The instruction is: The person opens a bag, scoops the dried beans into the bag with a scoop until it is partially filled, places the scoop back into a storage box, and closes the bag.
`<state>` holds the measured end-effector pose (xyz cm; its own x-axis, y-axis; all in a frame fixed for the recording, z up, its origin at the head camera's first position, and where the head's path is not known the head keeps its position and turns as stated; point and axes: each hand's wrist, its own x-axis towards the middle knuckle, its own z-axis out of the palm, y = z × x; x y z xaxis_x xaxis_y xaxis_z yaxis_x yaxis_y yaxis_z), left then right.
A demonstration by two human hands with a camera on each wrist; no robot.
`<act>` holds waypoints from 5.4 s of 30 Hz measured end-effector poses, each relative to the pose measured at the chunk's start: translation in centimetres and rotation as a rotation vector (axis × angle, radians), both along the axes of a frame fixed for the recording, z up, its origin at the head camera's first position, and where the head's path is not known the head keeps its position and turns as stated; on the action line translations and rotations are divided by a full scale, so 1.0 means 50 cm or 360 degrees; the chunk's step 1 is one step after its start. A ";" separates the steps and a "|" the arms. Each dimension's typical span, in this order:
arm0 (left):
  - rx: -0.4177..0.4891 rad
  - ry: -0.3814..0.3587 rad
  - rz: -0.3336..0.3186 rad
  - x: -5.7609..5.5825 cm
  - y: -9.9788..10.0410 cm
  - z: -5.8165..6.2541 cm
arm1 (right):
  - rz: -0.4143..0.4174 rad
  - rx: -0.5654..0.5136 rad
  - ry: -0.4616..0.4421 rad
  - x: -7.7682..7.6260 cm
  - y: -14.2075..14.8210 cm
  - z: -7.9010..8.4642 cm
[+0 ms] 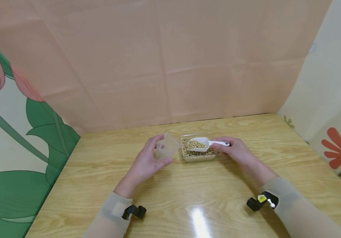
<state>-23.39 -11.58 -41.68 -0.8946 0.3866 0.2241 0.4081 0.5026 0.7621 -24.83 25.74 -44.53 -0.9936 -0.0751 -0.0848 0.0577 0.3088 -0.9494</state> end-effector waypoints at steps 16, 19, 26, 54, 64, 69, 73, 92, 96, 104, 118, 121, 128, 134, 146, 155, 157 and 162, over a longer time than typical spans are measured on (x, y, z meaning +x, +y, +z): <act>0.0004 -0.0010 -0.0004 0.001 0.005 0.000 | -0.0004 0.0015 0.0026 0.017 0.006 0.052; -0.0006 -0.0002 -0.0008 0.001 0.004 -0.002 | 0.0012 0.0010 0.0050 0.018 0.000 0.063; 0.0001 -0.0011 -0.0005 0.002 0.006 -0.003 | 0.0069 -0.0037 0.0104 0.022 -0.019 0.096; -0.0024 -0.0010 -0.0013 0.004 0.009 -0.003 | 0.0191 0.0105 0.0153 0.007 -0.102 0.155; -0.0054 0.0021 -0.0013 0.002 0.007 -0.004 | 0.0259 0.0370 0.0313 0.003 -0.123 0.165; -0.0057 0.0010 -0.0003 0.002 0.007 -0.004 | 0.0321 0.0493 0.0454 0.004 -0.135 0.177; -0.0063 0.0007 0.0004 0.002 0.008 -0.005 | 0.0348 0.0576 0.0544 0.009 -0.146 0.191; -0.0050 0.0017 -0.0002 0.003 0.007 -0.005 | 0.0289 0.0681 0.0708 0.029 -0.155 0.223; -0.0044 0.0022 -0.0009 0.002 0.007 -0.005 | 0.0293 0.0625 0.0639 0.032 -0.140 0.226; -0.0051 0.0018 -0.0011 0.002 0.009 -0.005 | 0.0235 0.0546 0.0516 0.036 -0.098 0.226; -0.0073 0.0002 0.0002 0.004 0.008 -0.001 | 0.0121 0.0594 0.0470 0.034 -0.015 0.206; -0.0069 0.0001 0.0002 0.003 0.008 -0.001 | 0.0125 0.0628 0.0453 0.030 0.001 0.194; -0.0062 -0.0003 0.0005 0.002 0.008 -0.003 | 0.0122 0.0733 0.0413 0.017 0.039 0.166; -0.0056 -0.0011 0.0006 0.003 0.008 -0.003 | 0.0155 0.0811 0.0398 0.004 0.057 0.158; -0.0063 -0.0012 0.0005 0.003 0.007 -0.001 | 0.0182 0.0963 0.0445 -0.007 0.064 0.159; -0.0066 -0.0004 -0.0003 0.004 0.006 0.000 | 0.0262 0.1106 0.0590 -0.015 0.051 0.176; -0.0064 -0.0002 -0.0007 0.004 0.006 -0.001 | 0.0277 0.1142 0.0592 -0.017 0.048 0.182; -0.0063 -0.0003 0.0000 0.004 0.005 -0.001 | 0.0336 0.1192 0.0557 -0.023 0.036 0.191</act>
<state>-23.20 -11.34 -41.76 -0.8950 0.3951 0.2071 0.4068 0.5323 0.7424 -25.98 27.54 -34.96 -0.9434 -0.3079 0.1232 -0.3300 0.8337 -0.4428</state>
